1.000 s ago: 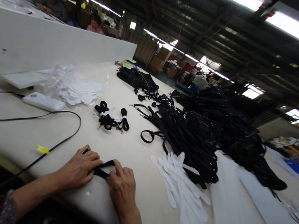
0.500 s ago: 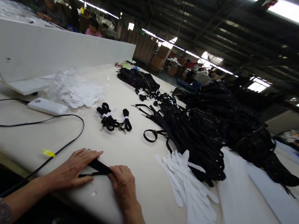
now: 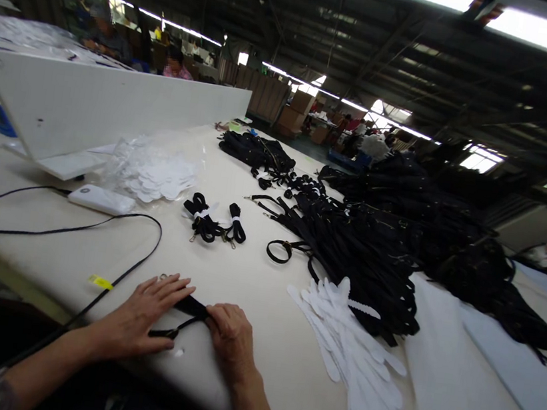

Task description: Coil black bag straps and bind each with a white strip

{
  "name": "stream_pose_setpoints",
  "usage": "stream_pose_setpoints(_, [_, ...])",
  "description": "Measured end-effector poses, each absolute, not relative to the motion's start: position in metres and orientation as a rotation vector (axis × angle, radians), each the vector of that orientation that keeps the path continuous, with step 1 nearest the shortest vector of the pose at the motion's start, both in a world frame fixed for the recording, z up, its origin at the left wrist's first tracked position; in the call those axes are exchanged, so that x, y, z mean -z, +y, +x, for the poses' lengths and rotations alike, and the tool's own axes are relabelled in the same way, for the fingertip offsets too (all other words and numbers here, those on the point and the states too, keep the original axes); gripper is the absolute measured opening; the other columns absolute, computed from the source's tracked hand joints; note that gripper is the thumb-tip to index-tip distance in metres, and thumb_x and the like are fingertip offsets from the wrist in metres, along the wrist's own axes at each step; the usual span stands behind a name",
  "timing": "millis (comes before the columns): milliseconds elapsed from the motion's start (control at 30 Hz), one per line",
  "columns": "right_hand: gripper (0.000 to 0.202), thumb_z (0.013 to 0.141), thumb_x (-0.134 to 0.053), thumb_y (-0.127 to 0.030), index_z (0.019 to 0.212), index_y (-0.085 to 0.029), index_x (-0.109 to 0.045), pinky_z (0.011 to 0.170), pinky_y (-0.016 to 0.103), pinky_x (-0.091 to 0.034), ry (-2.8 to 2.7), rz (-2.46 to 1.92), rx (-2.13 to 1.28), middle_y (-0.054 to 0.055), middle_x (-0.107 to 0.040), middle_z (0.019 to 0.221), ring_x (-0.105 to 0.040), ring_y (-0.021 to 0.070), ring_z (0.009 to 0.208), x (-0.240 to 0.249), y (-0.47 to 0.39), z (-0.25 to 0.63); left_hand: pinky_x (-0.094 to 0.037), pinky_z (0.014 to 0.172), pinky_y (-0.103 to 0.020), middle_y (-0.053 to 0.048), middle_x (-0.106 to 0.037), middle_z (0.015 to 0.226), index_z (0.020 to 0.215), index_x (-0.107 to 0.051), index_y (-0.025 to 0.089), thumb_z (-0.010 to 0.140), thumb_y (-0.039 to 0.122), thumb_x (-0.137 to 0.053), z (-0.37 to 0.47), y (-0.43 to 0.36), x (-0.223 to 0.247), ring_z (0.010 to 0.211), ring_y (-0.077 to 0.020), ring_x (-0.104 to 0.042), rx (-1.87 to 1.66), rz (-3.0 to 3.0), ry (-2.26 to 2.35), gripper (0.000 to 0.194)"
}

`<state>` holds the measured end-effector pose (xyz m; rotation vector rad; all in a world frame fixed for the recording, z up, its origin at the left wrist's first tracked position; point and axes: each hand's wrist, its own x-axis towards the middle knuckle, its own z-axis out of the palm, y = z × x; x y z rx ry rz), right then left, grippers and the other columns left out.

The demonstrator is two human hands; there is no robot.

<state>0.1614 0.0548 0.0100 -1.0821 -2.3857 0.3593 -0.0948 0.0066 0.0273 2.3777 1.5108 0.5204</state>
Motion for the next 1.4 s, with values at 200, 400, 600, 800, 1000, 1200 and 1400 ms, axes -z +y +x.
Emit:
stream_pose_setpoints(200, [0.021, 0.089, -0.066, -0.016, 0.107, -0.026, -0.066, 0.085, 0.030, -0.047, -2.379, -1.068, -0.350, 0.001, -0.072, 0.098, -0.063, 0.0188, 0.092, -0.009, 0.053, 0.171, -0.023, 0.116, -0.059, -0.006, -0.052, 0.150, 0.147, -0.040, 0.033, 0.078, 0.022, -0.061, -0.082, 0.029, -0.030, 0.143, -0.0320, -0.036, -0.401, 2.374, 1.446, 0.073])
stream_pose_setpoints(400, [0.016, 0.090, -0.065, -0.019, 0.104, -0.026, -0.067, 0.084, 0.030, -0.047, -2.364, -1.101, -0.316, 0.002, -0.072, 0.096, -0.062, 0.0192, 0.091, -0.007, 0.046, 0.176, -0.028, 0.113, -0.051, -0.003, -0.068, 0.123, 0.130, -0.059, 0.037, 0.091, 0.025, -0.055, -0.086, 0.026, -0.016, 0.119, -0.0247, -0.057, -0.574, 2.404, 1.395, 0.041])
stream_pose_setpoints(600, [0.033, 0.095, -0.054, -0.015, 0.125, -0.030, -0.061, 0.082, 0.030, -0.045, -2.454, -1.073, -0.143, 0.003, -0.070, 0.099, -0.060, 0.0187, 0.089, -0.006, 0.038, 0.177, -0.036, 0.107, -0.042, -0.005, -0.063, 0.136, 0.143, -0.048, 0.032, 0.097, 0.030, -0.050, -0.080, 0.019, 0.005, 0.123, -0.0245, -0.053, -0.703, 2.544, 1.451, 0.045])
stream_pose_setpoints(800, [0.046, 0.094, -0.054, -0.012, 0.135, -0.034, -0.054, 0.078, 0.031, -0.044, -2.585, -1.082, -0.035, 0.002, -0.069, 0.104, -0.057, 0.0192, 0.087, -0.011, 0.034, 0.177, -0.026, 0.111, -0.041, -0.002, -0.063, 0.136, 0.140, -0.049, 0.030, 0.098, 0.029, -0.049, -0.086, 0.022, 0.006, 0.127, -0.0226, -0.052, -0.596, 2.674, 1.389, 0.042])
stream_pose_setpoints(1000, [0.044, 0.094, -0.053, -0.015, 0.136, -0.030, -0.053, 0.077, 0.032, -0.043, -2.625, -1.127, 0.019, 0.003, -0.069, 0.114, -0.058, 0.0204, 0.093, -0.014, 0.034, 0.171, -0.023, 0.111, -0.048, -0.003, -0.068, 0.118, 0.134, -0.055, 0.031, 0.094, 0.023, -0.053, -0.084, 0.023, -0.016, 0.113, -0.0237, -0.059, -0.513, 2.656, 1.357, 0.040])
stream_pose_setpoints(1200, [0.036, 0.095, -0.054, -0.016, 0.128, -0.030, -0.059, 0.079, 0.032, -0.041, -2.541, -1.117, 0.018, 0.002, -0.071, 0.102, -0.057, 0.0194, 0.088, -0.005, 0.027, 0.172, -0.038, 0.098, -0.042, -0.001, -0.068, 0.106, 0.121, -0.065, 0.035, 0.085, 0.013, -0.056, -0.077, 0.027, -0.030, 0.104, -0.0231, -0.059, -0.438, 2.489, 1.303, 0.042])
stream_pose_setpoints(1400, [0.030, 0.096, -0.054, -0.018, 0.120, -0.032, -0.063, 0.081, 0.032, -0.040, -2.466, -1.176, -0.028, -0.001, -0.071, 0.101, -0.057, 0.0182, 0.089, -0.007, 0.017, 0.190, -0.039, 0.099, -0.042, -0.004, -0.067, 0.111, 0.129, -0.061, 0.031, 0.095, 0.030, -0.051, -0.050, 0.022, -0.013, 0.108, -0.0247, -0.058, -0.513, 2.489, 1.377, 0.036])
